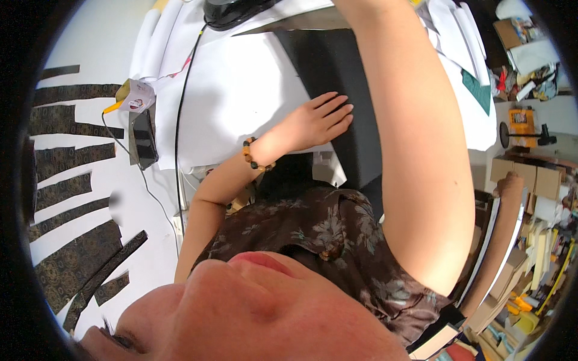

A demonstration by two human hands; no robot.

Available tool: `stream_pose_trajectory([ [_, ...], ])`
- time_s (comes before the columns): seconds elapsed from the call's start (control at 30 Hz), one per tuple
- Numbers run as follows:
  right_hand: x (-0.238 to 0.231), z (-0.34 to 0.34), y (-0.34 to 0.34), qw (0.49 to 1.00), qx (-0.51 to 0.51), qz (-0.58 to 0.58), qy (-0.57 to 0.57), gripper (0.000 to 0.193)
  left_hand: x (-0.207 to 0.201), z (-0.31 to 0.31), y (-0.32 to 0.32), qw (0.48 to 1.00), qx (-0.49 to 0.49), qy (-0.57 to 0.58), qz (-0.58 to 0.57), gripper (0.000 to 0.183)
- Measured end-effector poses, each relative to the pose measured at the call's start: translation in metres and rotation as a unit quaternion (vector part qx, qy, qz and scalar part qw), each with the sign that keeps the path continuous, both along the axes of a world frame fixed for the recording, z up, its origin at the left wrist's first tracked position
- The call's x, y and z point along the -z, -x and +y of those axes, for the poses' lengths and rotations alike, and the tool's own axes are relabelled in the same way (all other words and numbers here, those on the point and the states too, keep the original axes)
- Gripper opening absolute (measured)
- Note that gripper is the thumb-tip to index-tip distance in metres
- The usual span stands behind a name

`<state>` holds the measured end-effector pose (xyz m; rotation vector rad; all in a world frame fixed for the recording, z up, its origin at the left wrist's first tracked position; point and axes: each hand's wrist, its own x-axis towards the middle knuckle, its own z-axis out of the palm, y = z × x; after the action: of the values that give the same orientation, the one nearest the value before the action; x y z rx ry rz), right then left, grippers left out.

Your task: The person cuts a black fabric strip with scissors, folds and irons it, then cuts a larger piece of fabric and irons it. The person then uses a lighter to seal the edges of the fabric and begins sewing the fabric with a needle and thread.

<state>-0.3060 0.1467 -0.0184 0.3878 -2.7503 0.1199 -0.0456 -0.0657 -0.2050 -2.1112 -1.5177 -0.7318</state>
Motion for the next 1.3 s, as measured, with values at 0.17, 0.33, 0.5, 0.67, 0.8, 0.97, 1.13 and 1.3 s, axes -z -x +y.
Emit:
stream_pose_trajectory([
  [0.17,0.048,0.057,0.057,0.996,-0.005,-0.076,-0.047,0.044,-0.03,0.021,0.007,0.997,0.021,-0.077,0.009,0.023],
  [0.33,0.056,0.073,0.044,0.982,0.079,-0.098,-0.14,0.053,-0.045,0.038,0.01,0.989,0.05,-0.139,-0.003,0.01],
  [0.5,-0.017,-0.003,-0.077,0.997,-0.04,-0.039,-0.059,0.041,-0.08,0.037,0.03,0.997,0.048,-0.062,-0.024,0.01],
  [0.67,-0.101,-0.044,-0.318,0.944,0.231,-0.166,0.169,0.052,-0.149,0.052,0.039,0.997,0.035,0.038,0.057,0.022],
  [0.8,-0.079,-0.041,-0.41,0.939,0.156,-0.275,0.135,0.07,-0.211,0.057,0.03,0.99,-0.019,0.133,0.049,0.012],
  [0.97,-0.081,0.005,-0.415,0.921,0.229,-0.289,0.127,0.057,-0.25,0.093,-0.011,0.976,-0.038,0.151,0.151,0.018],
  [1.13,-0.033,0.026,-0.422,0.911,0.191,-0.158,0.329,0.045,-0.235,0.085,-0.015,0.969,-0.079,-0.006,0.236,0.018],
  [1.3,-0.013,0.049,-0.514,0.692,0.276,-0.093,0.66,0.038,-0.11,0.04,0.002,0.871,-0.011,-0.354,-0.34,0.049],
])
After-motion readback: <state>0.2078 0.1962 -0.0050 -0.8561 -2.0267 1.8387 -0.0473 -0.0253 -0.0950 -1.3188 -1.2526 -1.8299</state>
